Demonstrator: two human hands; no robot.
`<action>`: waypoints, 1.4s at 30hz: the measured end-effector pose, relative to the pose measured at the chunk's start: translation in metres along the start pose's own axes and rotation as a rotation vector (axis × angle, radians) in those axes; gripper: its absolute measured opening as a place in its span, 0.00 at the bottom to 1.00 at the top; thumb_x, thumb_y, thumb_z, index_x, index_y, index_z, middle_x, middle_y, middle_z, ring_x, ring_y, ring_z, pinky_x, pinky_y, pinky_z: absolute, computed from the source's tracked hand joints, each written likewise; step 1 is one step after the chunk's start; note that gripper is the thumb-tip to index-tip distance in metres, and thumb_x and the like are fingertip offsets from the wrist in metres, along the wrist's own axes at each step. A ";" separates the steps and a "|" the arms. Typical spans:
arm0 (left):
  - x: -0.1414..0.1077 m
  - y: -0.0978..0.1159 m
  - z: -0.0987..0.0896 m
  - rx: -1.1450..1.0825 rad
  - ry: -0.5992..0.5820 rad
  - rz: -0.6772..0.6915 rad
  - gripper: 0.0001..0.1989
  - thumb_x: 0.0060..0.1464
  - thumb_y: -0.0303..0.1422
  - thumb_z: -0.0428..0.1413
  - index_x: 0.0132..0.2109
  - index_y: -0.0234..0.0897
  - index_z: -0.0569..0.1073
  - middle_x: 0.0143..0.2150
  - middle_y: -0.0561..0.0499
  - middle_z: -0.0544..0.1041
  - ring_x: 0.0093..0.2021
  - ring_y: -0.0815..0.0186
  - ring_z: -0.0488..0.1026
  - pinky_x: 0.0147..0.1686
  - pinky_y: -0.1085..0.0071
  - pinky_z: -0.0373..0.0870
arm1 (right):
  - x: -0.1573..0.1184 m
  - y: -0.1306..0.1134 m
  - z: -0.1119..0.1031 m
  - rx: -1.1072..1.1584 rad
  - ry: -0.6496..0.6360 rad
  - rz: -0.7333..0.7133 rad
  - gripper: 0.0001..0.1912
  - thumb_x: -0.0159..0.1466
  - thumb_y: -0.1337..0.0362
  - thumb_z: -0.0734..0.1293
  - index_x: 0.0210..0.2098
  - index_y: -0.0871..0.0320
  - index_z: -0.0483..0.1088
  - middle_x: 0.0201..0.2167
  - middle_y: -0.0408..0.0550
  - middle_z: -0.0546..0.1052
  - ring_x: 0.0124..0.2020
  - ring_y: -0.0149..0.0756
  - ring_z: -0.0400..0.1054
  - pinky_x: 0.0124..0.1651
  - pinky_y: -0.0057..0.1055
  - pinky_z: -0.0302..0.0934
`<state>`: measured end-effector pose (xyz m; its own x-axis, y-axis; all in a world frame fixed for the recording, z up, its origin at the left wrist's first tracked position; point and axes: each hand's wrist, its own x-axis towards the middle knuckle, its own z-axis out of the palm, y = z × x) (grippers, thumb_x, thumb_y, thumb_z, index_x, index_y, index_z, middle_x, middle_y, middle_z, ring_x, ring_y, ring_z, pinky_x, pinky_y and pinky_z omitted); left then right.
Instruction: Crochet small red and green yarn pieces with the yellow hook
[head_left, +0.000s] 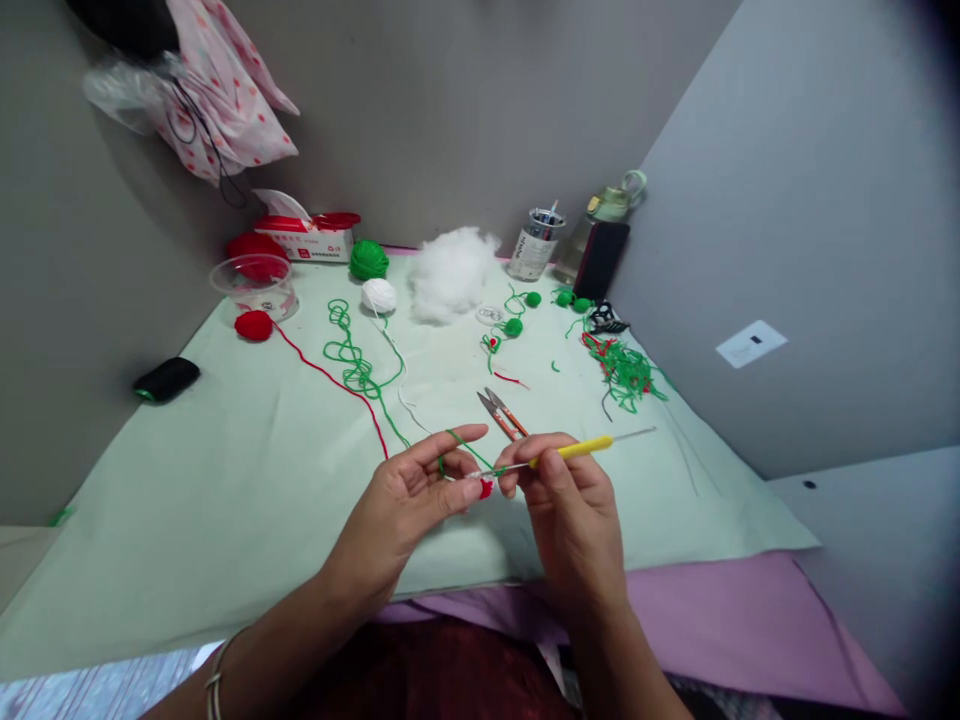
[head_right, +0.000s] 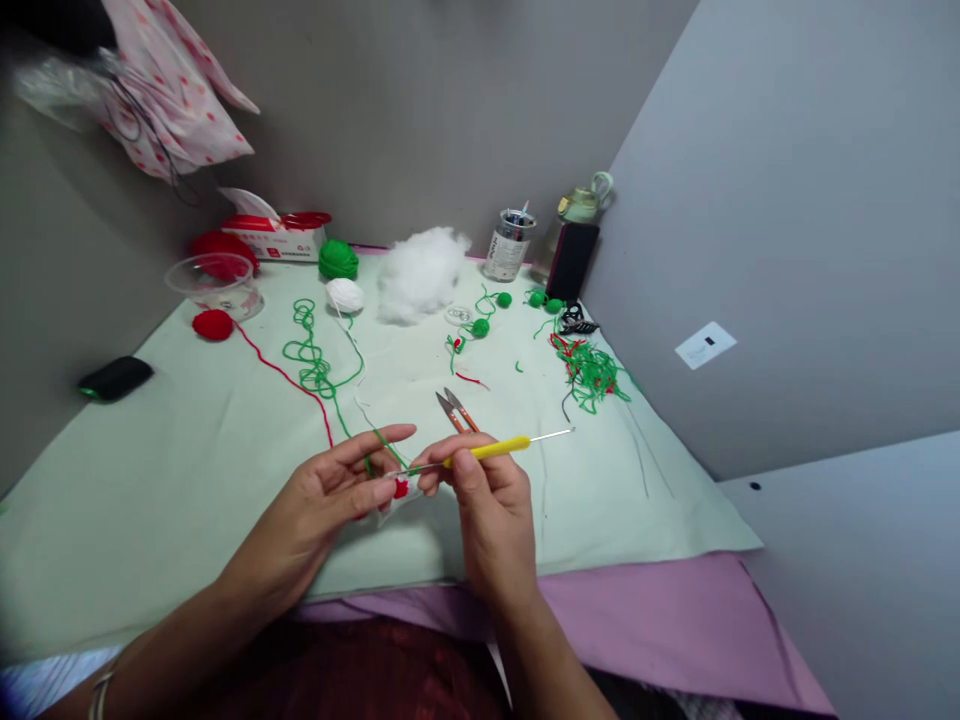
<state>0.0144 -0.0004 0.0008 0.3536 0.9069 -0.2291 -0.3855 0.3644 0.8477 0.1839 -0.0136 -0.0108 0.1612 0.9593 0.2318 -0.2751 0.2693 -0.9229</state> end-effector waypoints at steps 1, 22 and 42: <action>-0.001 0.000 0.000 -0.002 0.001 0.004 0.19 0.53 0.34 0.73 0.53 0.48 0.86 0.35 0.54 0.78 0.35 0.71 0.72 0.40 0.75 0.68 | 0.000 -0.001 -0.001 0.000 -0.012 -0.006 0.12 0.71 0.56 0.70 0.36 0.56 0.80 0.32 0.46 0.81 0.28 0.32 0.74 0.34 0.31 0.72; -0.001 -0.003 0.009 -0.039 0.043 0.054 0.24 0.49 0.31 0.75 0.55 0.44 0.84 0.32 0.56 0.78 0.35 0.71 0.75 0.40 0.74 0.72 | -0.021 0.008 -0.002 -0.753 -0.093 -0.711 0.14 0.73 0.69 0.66 0.53 0.50 0.79 0.44 0.52 0.81 0.41 0.38 0.78 0.40 0.35 0.76; 0.004 0.007 -0.007 0.061 -0.136 0.060 0.19 0.55 0.31 0.72 0.54 0.47 0.85 0.33 0.57 0.76 0.33 0.74 0.71 0.36 0.77 0.68 | -0.001 0.006 0.003 0.552 -0.076 0.448 0.10 0.57 0.58 0.83 0.30 0.54 0.81 0.28 0.41 0.70 0.26 0.25 0.59 0.28 0.17 0.62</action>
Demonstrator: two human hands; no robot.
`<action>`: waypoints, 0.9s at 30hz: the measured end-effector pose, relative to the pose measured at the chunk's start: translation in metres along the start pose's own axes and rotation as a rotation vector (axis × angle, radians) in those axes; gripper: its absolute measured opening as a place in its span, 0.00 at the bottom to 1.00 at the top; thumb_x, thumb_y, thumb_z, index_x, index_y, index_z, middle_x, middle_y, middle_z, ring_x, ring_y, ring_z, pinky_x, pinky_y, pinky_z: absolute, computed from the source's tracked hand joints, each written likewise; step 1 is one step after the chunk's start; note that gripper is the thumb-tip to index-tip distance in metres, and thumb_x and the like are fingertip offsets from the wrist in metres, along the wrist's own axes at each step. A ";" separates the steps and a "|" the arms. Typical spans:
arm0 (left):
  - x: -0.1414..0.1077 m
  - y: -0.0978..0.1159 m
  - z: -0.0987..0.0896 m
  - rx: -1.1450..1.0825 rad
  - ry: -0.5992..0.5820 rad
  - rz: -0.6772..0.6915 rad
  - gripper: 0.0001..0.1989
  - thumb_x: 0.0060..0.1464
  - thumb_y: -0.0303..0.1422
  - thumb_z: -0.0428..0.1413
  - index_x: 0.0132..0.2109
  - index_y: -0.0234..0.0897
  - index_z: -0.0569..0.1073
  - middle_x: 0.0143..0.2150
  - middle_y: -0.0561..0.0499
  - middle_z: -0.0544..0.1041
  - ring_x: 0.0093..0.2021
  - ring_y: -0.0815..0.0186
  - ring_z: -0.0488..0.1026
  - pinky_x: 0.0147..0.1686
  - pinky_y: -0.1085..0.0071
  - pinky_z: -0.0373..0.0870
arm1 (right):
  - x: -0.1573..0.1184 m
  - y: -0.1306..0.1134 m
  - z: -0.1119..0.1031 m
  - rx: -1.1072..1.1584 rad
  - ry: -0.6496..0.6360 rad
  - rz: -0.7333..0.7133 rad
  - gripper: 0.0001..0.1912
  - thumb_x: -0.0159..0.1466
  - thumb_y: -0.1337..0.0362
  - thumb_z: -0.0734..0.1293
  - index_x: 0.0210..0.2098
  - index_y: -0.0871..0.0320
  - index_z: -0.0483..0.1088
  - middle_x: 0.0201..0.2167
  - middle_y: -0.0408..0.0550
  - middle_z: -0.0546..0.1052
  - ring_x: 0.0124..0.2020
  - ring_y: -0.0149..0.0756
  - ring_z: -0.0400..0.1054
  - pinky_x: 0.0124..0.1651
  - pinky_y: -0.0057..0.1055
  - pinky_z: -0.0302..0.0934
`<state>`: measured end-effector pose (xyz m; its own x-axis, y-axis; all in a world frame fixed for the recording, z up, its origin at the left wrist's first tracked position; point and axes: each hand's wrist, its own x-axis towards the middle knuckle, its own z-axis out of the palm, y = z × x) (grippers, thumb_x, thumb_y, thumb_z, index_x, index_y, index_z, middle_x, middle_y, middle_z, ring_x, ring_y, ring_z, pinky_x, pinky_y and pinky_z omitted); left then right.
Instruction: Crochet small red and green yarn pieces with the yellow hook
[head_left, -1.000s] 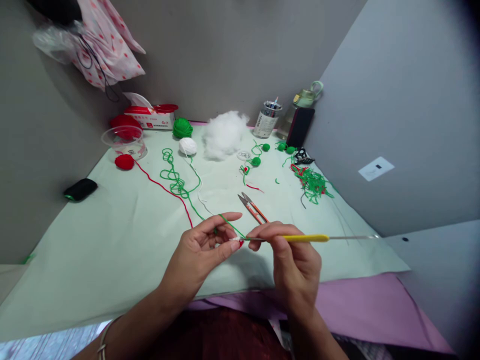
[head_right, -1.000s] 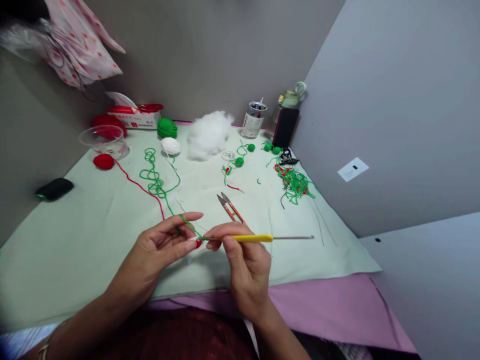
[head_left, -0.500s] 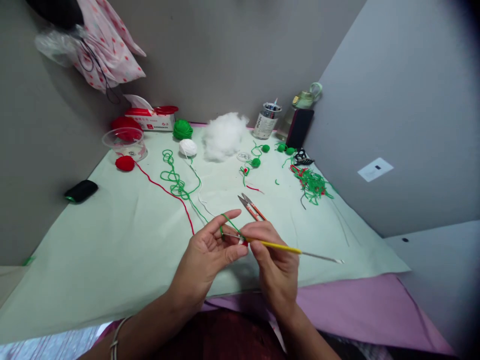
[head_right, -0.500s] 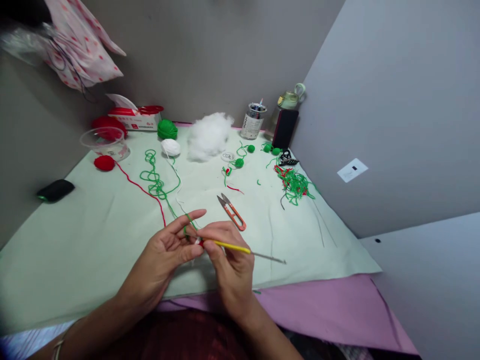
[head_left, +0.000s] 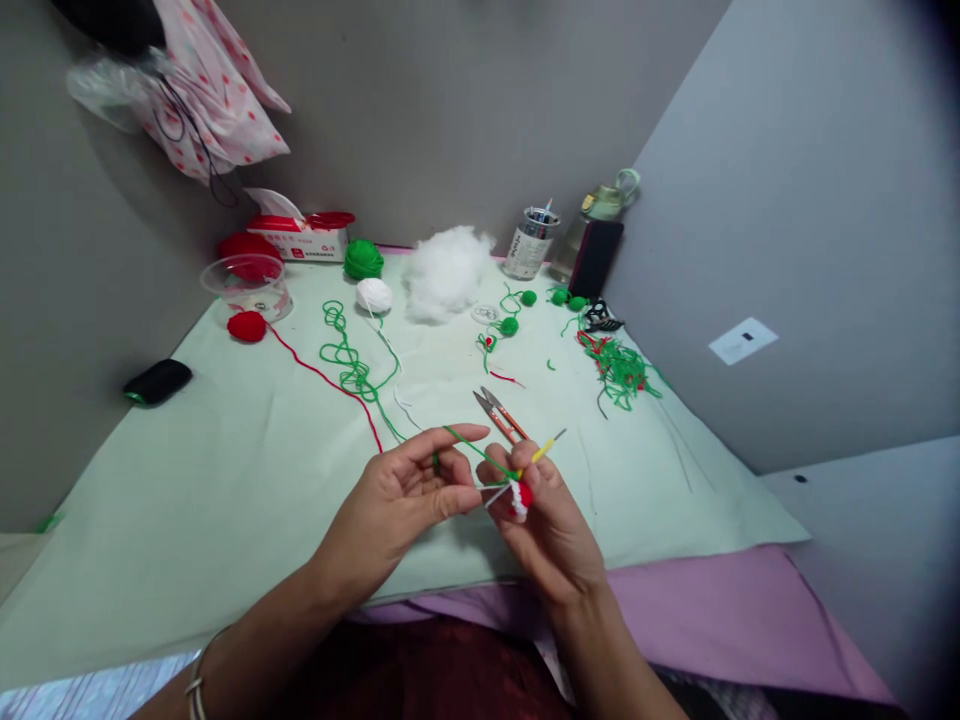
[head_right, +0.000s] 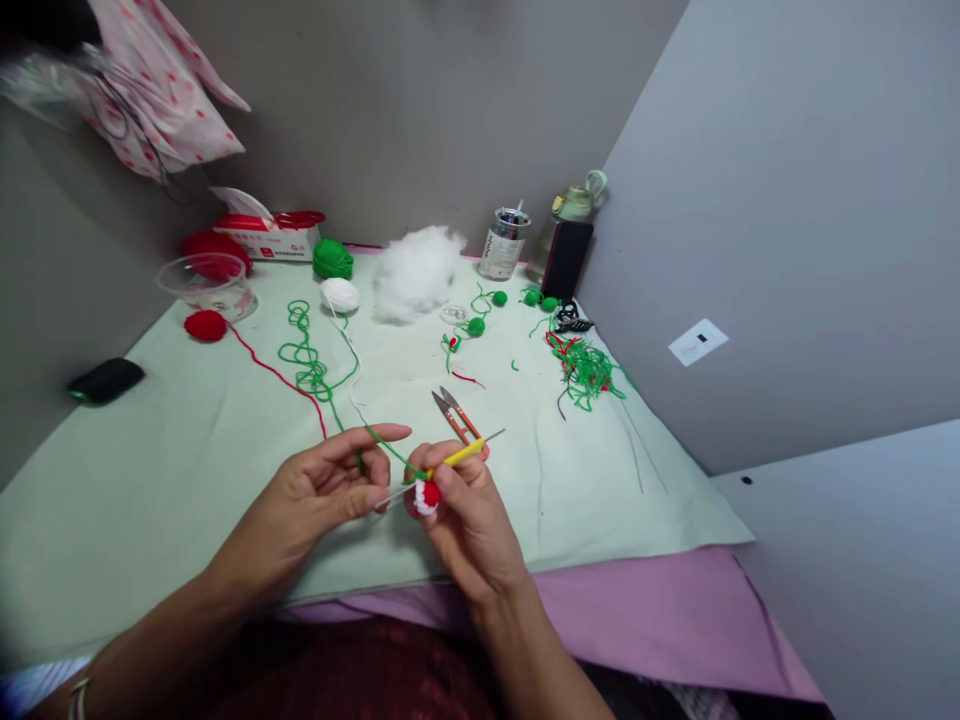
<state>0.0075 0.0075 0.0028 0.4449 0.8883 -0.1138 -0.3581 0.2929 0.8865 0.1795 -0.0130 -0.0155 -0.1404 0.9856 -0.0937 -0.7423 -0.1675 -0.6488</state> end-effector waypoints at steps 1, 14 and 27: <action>-0.001 0.002 0.000 0.026 -0.005 0.014 0.17 0.57 0.32 0.70 0.54 0.47 0.85 0.33 0.57 0.76 0.34 0.73 0.72 0.37 0.77 0.69 | 0.000 0.000 -0.001 0.022 -0.006 0.017 0.11 0.56 0.58 0.83 0.31 0.54 0.80 0.27 0.40 0.69 0.26 0.25 0.58 0.28 0.17 0.62; 0.003 0.003 0.023 0.075 0.089 0.059 0.14 0.58 0.31 0.68 0.52 0.41 0.83 0.36 0.55 0.81 0.37 0.71 0.78 0.42 0.76 0.74 | 0.003 0.002 -0.003 0.026 0.017 -0.013 0.12 0.56 0.58 0.84 0.30 0.54 0.80 0.30 0.40 0.74 0.34 0.26 0.71 0.39 0.18 0.70; 0.006 0.004 0.023 0.072 0.022 0.021 0.21 0.52 0.24 0.67 0.53 0.39 0.82 0.31 0.58 0.76 0.34 0.71 0.74 0.40 0.75 0.72 | 0.000 -0.002 0.000 0.046 0.058 -0.006 0.12 0.55 0.58 0.84 0.29 0.53 0.79 0.26 0.38 0.69 0.24 0.23 0.59 0.27 0.15 0.63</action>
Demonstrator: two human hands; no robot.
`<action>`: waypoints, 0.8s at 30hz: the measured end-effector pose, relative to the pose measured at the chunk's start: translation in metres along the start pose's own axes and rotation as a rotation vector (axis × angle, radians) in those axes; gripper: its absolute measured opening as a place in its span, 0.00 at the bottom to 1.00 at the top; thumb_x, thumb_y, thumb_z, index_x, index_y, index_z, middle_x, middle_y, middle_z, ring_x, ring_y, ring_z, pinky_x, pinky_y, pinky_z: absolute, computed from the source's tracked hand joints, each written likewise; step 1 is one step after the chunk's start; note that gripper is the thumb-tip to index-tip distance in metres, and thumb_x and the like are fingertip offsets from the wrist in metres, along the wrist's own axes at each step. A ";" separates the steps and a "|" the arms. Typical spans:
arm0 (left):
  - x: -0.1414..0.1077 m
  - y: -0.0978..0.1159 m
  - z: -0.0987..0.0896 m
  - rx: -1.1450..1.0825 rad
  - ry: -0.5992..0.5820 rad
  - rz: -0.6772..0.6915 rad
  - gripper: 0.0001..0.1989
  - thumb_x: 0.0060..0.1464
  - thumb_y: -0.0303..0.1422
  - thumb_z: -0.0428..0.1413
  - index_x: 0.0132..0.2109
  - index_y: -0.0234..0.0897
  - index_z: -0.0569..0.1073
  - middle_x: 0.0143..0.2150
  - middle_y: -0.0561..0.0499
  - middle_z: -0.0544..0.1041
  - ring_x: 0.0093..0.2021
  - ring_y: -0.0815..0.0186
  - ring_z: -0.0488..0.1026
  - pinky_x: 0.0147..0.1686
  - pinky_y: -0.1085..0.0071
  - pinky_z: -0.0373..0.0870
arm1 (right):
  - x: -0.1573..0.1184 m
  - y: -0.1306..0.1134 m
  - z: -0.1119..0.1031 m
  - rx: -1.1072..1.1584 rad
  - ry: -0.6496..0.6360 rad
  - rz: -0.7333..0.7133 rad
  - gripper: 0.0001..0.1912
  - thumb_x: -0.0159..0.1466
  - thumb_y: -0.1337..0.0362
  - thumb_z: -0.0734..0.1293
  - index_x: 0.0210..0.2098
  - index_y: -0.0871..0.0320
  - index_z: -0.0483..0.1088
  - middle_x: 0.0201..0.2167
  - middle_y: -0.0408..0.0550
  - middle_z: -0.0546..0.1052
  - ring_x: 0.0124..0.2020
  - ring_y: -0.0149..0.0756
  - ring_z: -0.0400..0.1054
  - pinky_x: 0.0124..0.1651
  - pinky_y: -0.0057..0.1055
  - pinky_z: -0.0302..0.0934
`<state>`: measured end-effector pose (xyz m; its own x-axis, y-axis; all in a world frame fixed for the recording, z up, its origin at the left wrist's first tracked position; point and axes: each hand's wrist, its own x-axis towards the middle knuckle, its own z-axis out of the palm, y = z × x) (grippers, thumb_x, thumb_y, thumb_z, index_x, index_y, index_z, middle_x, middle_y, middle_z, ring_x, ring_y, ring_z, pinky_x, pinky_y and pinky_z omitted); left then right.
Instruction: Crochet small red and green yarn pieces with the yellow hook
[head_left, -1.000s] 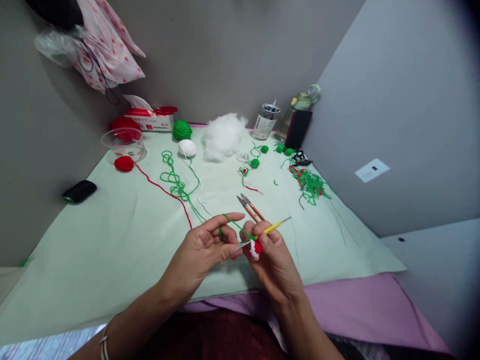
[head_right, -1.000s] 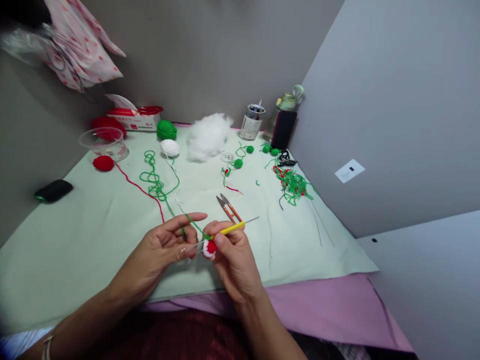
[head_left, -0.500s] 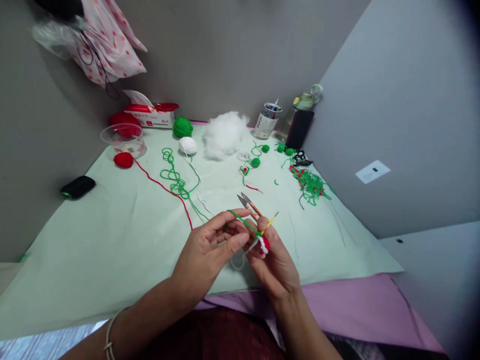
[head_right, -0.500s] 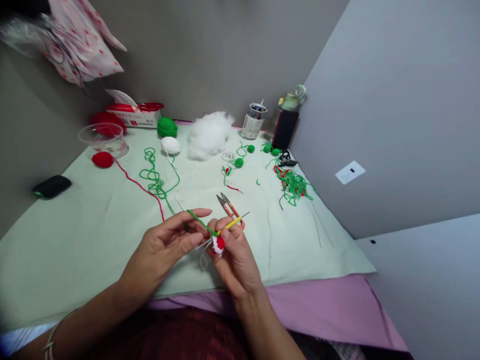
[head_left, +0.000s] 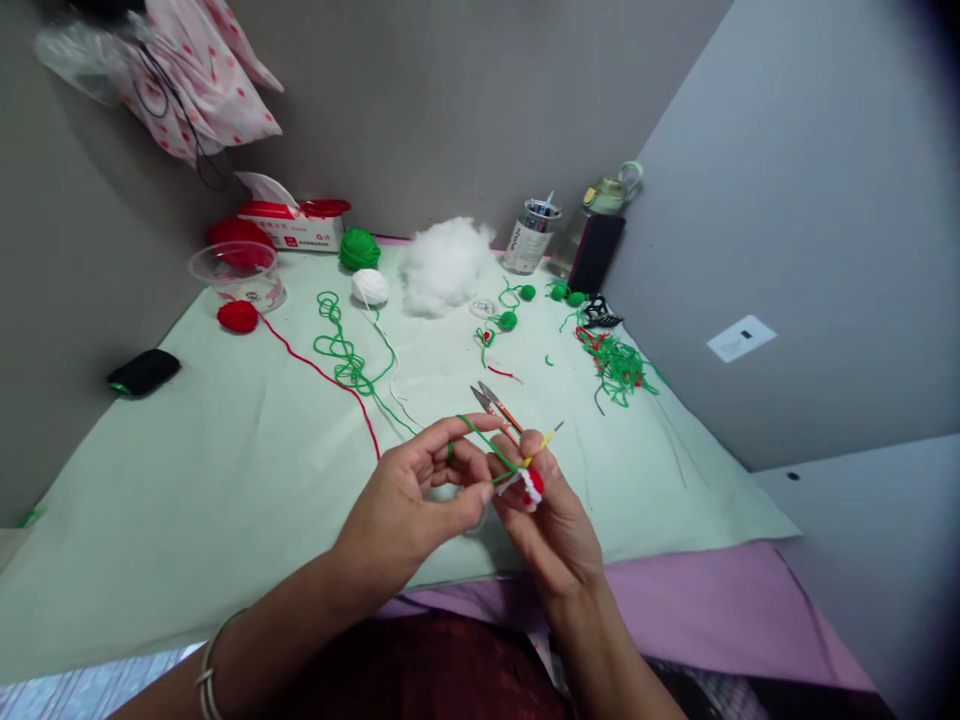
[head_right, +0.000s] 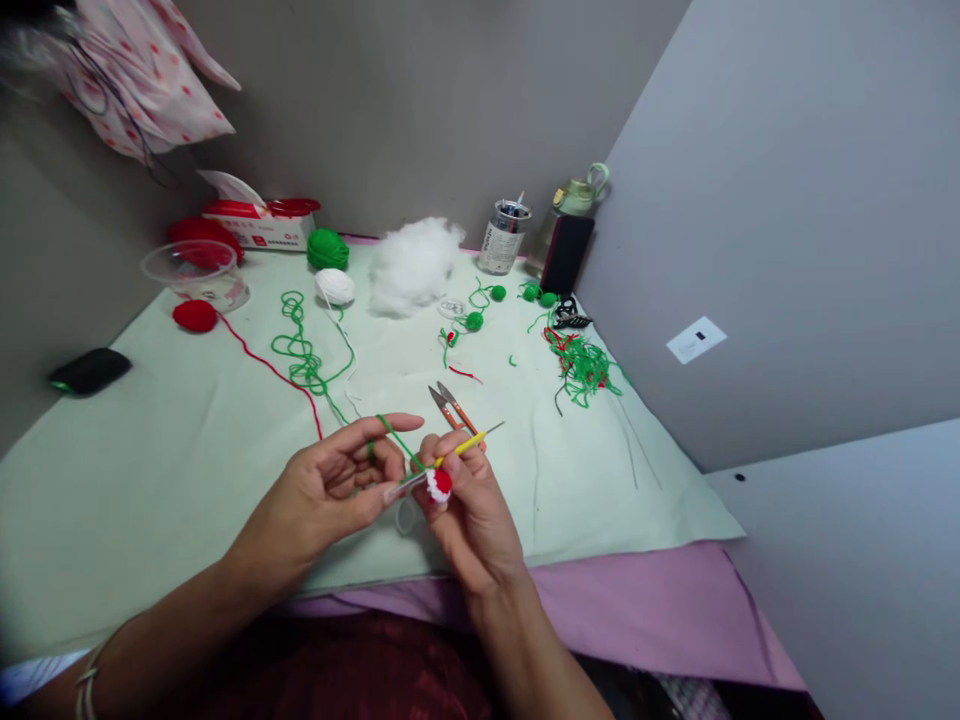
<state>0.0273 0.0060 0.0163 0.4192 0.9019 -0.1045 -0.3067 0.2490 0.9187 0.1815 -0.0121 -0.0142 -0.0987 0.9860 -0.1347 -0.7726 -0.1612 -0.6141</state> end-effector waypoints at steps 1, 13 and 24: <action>0.000 0.000 -0.002 0.005 0.001 -0.002 0.20 0.52 0.24 0.67 0.53 0.40 0.82 0.31 0.57 0.76 0.34 0.71 0.74 0.40 0.75 0.72 | 0.000 -0.001 0.001 0.005 0.005 0.008 0.12 0.55 0.58 0.84 0.29 0.53 0.79 0.26 0.38 0.68 0.24 0.23 0.58 0.27 0.15 0.63; -0.001 -0.010 0.002 0.053 0.142 0.044 0.27 0.49 0.30 0.73 0.56 0.44 0.80 0.45 0.52 0.79 0.40 0.66 0.78 0.44 0.71 0.75 | 0.000 -0.001 0.006 -0.229 0.153 -0.225 0.14 0.54 0.57 0.84 0.29 0.54 0.79 0.26 0.39 0.72 0.22 0.23 0.58 0.25 0.20 0.59; 0.006 0.012 -0.007 0.119 0.042 0.076 0.10 0.56 0.29 0.68 0.46 0.41 0.86 0.30 0.53 0.81 0.29 0.67 0.75 0.31 0.73 0.73 | 0.003 -0.009 0.001 -0.252 0.030 -0.121 0.14 0.53 0.54 0.84 0.27 0.53 0.79 0.26 0.39 0.72 0.24 0.26 0.57 0.26 0.23 0.57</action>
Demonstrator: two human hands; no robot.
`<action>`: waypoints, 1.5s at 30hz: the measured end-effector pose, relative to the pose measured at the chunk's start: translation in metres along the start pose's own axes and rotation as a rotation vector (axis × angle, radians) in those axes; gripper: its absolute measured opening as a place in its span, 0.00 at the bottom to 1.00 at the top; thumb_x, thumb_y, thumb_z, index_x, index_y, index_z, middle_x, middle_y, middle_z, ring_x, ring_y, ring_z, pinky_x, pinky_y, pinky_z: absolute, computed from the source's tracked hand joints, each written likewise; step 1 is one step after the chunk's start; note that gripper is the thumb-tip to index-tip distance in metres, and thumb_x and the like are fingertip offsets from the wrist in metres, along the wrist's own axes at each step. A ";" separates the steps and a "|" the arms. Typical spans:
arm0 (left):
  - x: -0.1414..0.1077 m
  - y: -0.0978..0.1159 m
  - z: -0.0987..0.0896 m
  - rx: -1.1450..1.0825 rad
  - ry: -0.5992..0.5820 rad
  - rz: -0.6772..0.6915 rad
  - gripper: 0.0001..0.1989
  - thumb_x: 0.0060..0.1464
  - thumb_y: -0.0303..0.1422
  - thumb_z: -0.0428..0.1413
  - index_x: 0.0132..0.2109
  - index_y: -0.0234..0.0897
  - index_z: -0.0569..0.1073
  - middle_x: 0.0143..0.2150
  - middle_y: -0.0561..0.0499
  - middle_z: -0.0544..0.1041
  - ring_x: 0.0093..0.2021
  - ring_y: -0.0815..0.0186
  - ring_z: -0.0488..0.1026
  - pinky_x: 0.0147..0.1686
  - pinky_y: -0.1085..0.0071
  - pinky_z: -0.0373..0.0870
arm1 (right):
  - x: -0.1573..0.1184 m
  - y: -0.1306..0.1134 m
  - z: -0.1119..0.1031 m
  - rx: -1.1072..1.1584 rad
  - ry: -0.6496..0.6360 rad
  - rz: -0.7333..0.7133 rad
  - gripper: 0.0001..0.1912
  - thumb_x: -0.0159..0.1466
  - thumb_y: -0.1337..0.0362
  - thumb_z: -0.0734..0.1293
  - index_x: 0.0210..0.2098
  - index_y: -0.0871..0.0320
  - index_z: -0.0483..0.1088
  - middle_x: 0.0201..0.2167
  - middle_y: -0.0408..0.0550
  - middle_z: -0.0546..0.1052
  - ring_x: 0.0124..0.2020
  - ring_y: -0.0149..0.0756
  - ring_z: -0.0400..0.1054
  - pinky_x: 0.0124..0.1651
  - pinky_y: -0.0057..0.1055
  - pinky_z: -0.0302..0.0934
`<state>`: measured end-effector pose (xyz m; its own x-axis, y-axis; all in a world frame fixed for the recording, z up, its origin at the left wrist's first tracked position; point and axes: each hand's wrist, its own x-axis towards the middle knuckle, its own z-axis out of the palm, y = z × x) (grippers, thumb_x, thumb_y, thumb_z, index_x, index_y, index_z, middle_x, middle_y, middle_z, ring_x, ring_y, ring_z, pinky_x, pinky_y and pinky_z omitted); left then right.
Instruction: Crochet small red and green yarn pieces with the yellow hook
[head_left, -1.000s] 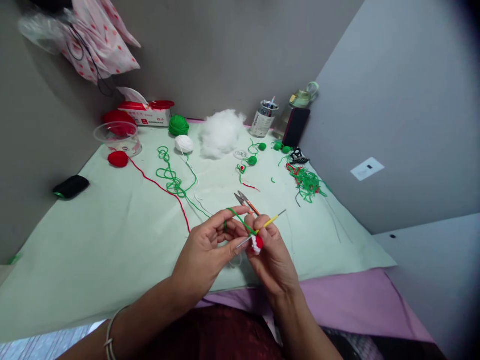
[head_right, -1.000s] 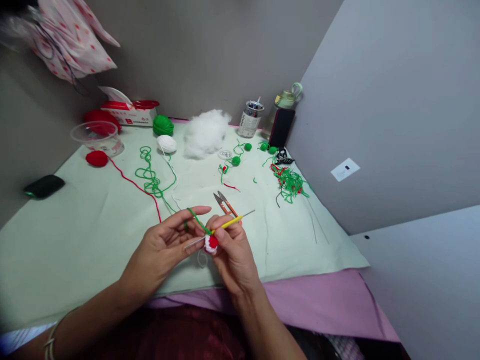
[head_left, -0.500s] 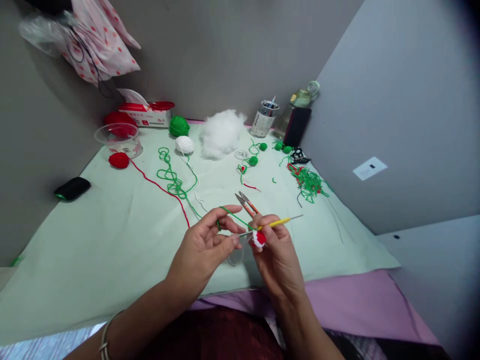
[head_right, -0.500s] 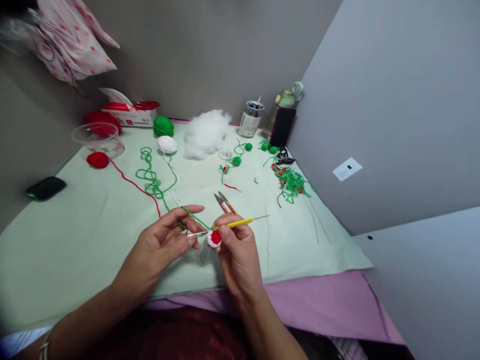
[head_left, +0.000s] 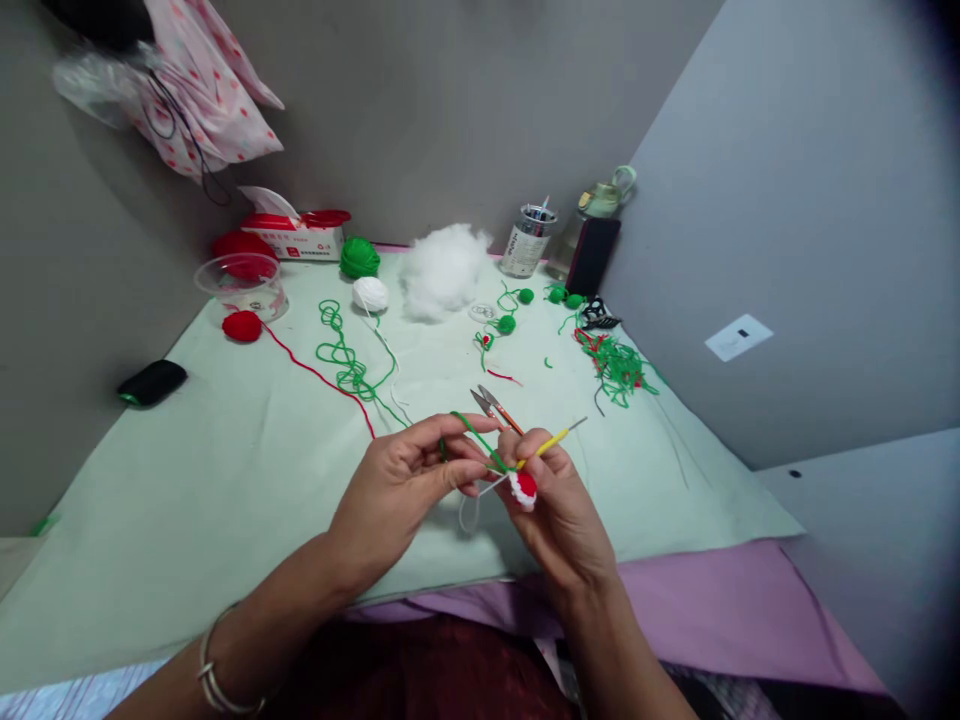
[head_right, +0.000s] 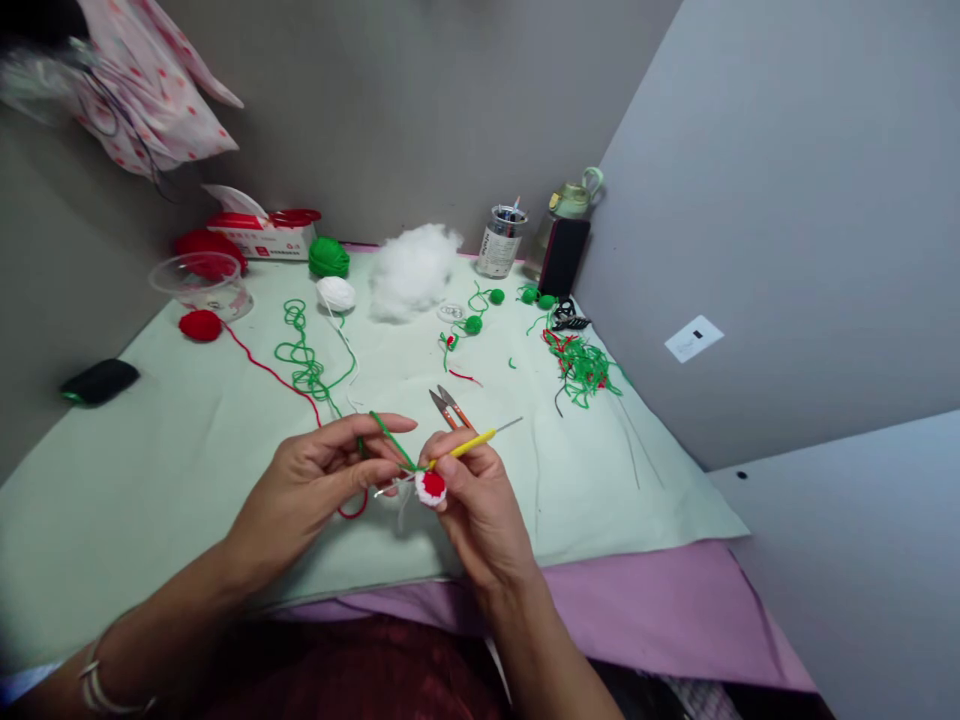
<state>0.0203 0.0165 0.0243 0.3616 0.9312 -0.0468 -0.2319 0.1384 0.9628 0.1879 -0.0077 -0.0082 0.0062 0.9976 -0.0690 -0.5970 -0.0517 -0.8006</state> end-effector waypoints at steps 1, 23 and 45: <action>0.001 0.004 -0.003 0.028 -0.039 0.022 0.09 0.58 0.28 0.66 0.46 0.41 0.87 0.30 0.53 0.81 0.29 0.67 0.76 0.31 0.73 0.73 | 0.000 -0.002 -0.001 -0.027 -0.025 -0.011 0.14 0.54 0.54 0.84 0.27 0.53 0.79 0.26 0.39 0.72 0.24 0.27 0.58 0.26 0.24 0.57; -0.009 -0.022 0.019 -0.194 0.296 0.033 0.14 0.51 0.32 0.73 0.47 0.44 0.86 0.33 0.55 0.81 0.35 0.67 0.76 0.41 0.71 0.75 | -0.019 0.017 0.011 -0.749 0.124 -0.917 0.23 0.67 0.78 0.71 0.50 0.42 0.82 0.38 0.45 0.80 0.35 0.35 0.76 0.33 0.34 0.74; -0.016 -0.021 0.010 -0.395 0.055 -0.130 0.27 0.53 0.30 0.74 0.60 0.43 0.80 0.35 0.55 0.79 0.39 0.70 0.75 0.46 0.74 0.71 | -0.023 0.008 -0.005 -1.163 -0.030 -1.054 0.28 0.68 0.77 0.70 0.61 0.43 0.76 0.38 0.46 0.80 0.36 0.35 0.78 0.36 0.32 0.76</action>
<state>0.0285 -0.0047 0.0073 0.3647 0.9125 -0.1853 -0.5202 0.3648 0.7722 0.1872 -0.0308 -0.0157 -0.0180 0.6061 0.7952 0.5877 0.6499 -0.4820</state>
